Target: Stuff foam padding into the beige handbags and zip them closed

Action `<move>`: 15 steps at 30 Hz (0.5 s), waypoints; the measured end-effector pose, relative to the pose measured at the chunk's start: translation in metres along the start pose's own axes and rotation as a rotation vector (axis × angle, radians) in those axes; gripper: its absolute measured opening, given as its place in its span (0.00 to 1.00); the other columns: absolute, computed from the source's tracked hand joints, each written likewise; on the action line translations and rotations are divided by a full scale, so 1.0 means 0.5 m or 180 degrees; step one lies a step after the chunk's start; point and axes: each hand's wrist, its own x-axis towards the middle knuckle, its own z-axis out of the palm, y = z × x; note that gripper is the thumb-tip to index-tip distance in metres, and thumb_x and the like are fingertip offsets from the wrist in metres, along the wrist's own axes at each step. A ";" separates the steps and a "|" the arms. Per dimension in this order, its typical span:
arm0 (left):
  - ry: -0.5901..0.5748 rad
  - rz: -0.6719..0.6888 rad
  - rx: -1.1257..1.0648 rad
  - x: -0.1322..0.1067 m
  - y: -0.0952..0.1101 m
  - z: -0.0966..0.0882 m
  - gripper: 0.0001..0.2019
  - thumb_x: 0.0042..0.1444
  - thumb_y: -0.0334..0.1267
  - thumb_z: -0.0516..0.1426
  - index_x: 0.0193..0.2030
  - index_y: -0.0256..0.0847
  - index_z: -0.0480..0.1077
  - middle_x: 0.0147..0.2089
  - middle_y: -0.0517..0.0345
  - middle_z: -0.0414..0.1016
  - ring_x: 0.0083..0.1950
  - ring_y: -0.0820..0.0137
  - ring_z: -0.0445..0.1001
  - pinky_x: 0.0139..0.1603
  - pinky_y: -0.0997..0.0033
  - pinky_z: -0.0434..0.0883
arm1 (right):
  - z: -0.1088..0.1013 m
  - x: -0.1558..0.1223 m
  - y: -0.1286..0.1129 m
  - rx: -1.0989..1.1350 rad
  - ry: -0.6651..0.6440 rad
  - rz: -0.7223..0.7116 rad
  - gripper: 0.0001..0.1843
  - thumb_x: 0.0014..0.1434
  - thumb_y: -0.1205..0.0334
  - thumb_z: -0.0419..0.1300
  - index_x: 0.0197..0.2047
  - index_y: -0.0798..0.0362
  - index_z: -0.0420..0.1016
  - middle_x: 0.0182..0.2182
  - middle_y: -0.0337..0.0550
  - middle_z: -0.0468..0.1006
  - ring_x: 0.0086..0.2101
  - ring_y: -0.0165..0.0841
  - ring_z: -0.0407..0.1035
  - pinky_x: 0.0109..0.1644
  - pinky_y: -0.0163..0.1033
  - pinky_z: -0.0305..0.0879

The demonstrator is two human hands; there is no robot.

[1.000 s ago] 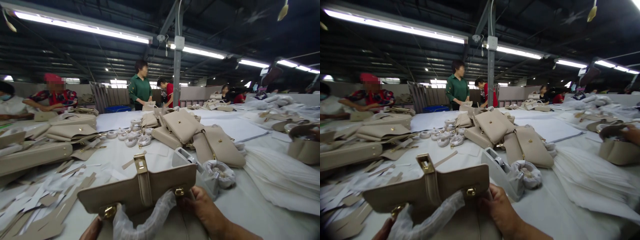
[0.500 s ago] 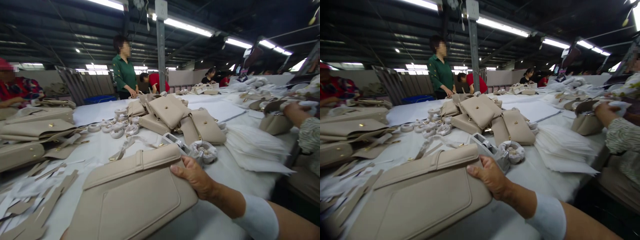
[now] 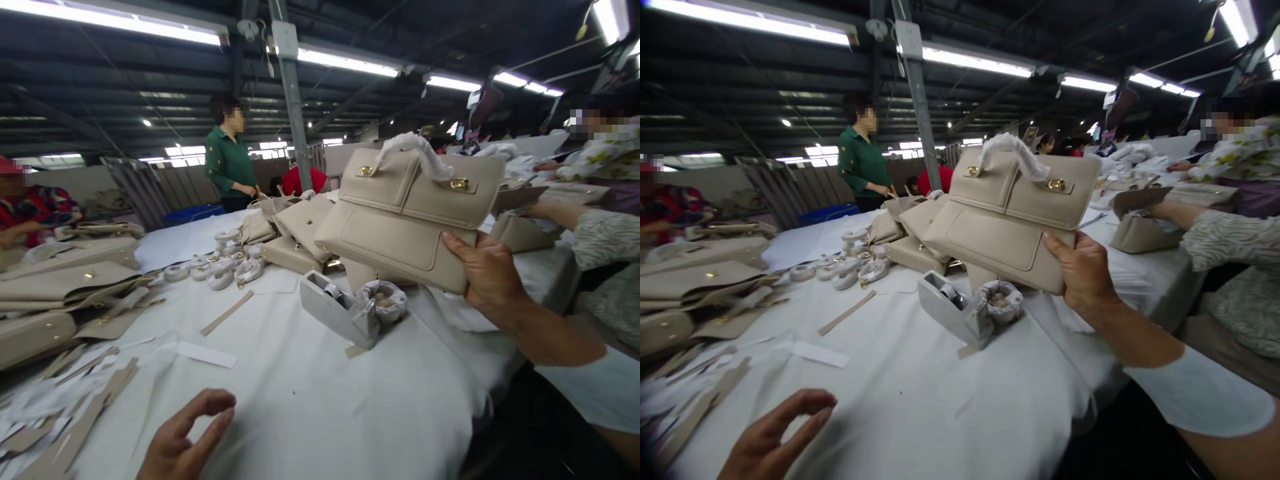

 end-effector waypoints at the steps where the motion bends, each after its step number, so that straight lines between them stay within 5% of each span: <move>1: -0.0102 0.0457 0.0291 0.024 0.032 0.005 0.15 0.50 0.51 0.59 0.40 0.45 0.72 0.42 0.57 0.77 0.44 0.62 0.75 0.43 0.69 0.73 | -0.019 0.006 0.010 0.0042 0.0065 0.0111 0.18 0.45 0.61 0.69 0.41 0.53 0.76 0.39 0.42 0.80 0.35 0.34 0.73 0.42 0.40 0.72; 4: -0.0534 0.1931 0.1185 0.112 0.146 0.043 0.18 0.54 0.39 0.57 0.53 0.44 0.67 0.53 0.52 0.72 0.59 0.58 0.66 0.58 0.58 0.65 | -0.056 0.002 0.058 0.0179 0.0245 0.0458 0.20 0.43 0.62 0.70 0.42 0.53 0.76 0.37 0.42 0.80 0.34 0.35 0.74 0.41 0.40 0.73; 6: -0.0907 0.2537 0.1839 0.176 0.221 0.086 0.29 0.50 0.33 0.58 0.60 0.44 0.59 0.60 0.51 0.67 0.65 0.54 0.57 0.63 0.50 0.57 | -0.066 -0.007 0.096 0.0241 0.0373 0.0623 0.20 0.42 0.62 0.69 0.41 0.53 0.76 0.36 0.41 0.80 0.35 0.35 0.74 0.40 0.40 0.73; 10: -0.1643 0.3044 0.2536 0.287 0.321 0.193 0.43 0.41 0.32 0.62 0.65 0.41 0.51 0.66 0.47 0.57 0.67 0.50 0.50 0.63 0.48 0.52 | -0.078 -0.010 0.158 0.0344 0.0735 0.0962 0.18 0.42 0.62 0.69 0.40 0.54 0.76 0.35 0.41 0.80 0.33 0.34 0.74 0.37 0.39 0.74; 15: -0.2155 0.3279 0.2941 0.369 0.348 0.296 0.23 0.42 0.27 0.58 0.49 0.39 0.65 0.46 0.47 0.74 0.52 0.55 0.68 0.53 0.53 0.59 | -0.121 0.027 0.177 0.0347 0.0770 0.1152 0.19 0.44 0.63 0.68 0.42 0.55 0.76 0.35 0.43 0.81 0.31 0.35 0.74 0.34 0.39 0.75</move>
